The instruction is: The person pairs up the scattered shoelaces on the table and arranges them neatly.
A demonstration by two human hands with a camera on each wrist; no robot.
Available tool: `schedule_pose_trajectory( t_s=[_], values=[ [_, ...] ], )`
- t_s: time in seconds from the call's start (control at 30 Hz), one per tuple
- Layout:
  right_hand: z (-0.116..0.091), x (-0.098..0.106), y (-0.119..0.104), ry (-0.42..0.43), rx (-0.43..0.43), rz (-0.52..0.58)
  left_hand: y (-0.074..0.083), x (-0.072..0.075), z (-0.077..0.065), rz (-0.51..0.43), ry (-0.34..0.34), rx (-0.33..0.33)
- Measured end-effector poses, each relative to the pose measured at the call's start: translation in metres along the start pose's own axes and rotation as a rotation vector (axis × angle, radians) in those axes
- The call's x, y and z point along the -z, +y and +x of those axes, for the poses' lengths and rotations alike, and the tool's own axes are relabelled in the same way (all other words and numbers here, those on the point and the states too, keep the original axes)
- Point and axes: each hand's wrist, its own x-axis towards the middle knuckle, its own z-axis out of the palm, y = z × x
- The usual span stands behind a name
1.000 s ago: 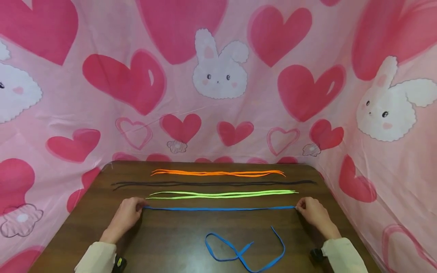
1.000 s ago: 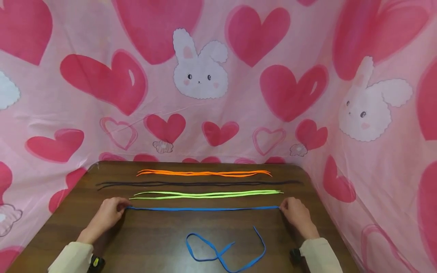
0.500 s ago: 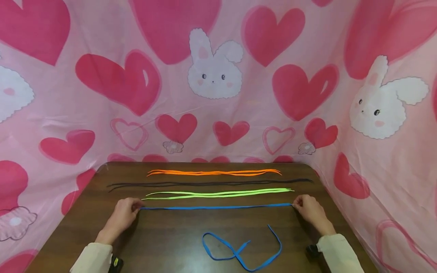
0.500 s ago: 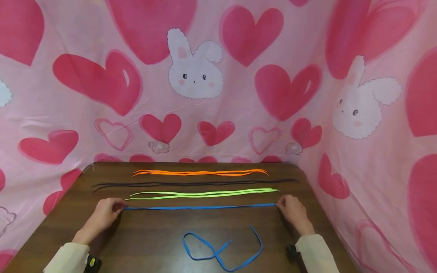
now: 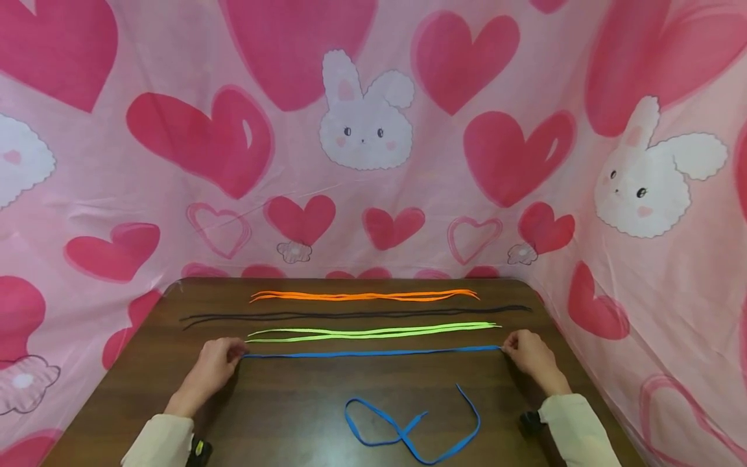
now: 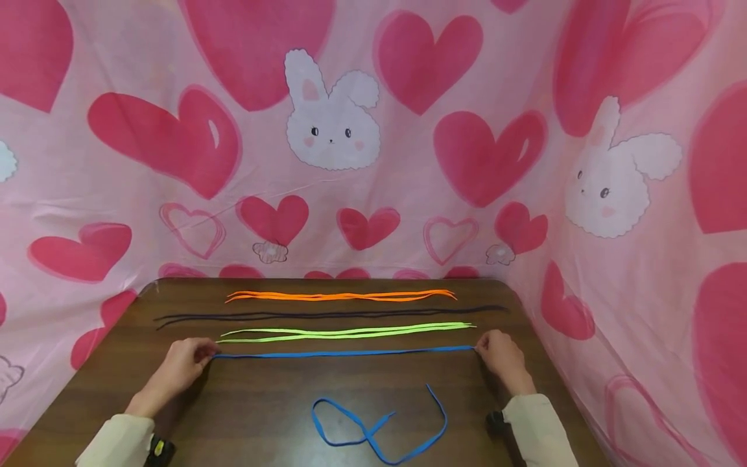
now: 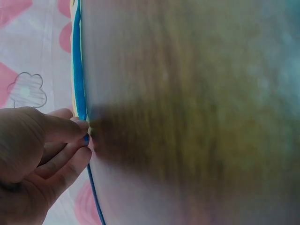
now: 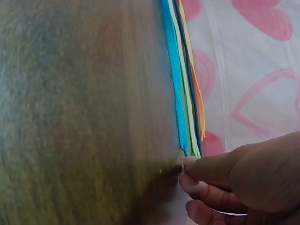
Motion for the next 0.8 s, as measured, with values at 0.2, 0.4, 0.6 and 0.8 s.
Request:
schedule_pose_trajectory(
  t_s=[0.2,0.4,0.6,0.8],
  values=[
    [-0.001,0.002,0.002,-0.005,0.011,0.004,0.001,0.001,-0.002,0.003,-0.013,-0.011],
    [-0.004,0.002,0.006,-0.010,0.019,0.016,0.002,0.001,-0.005,0.011,-0.017,-0.024],
    [-0.006,0.006,0.002,0.006,0.039,-0.014,0.013,0.004,-0.007,0.034,0.069,-0.046],
    [-0.016,0.007,-0.037,0.040,0.130,-0.015,0.048,0.004,-0.002,-0.020,0.035,-0.043]
  ],
)
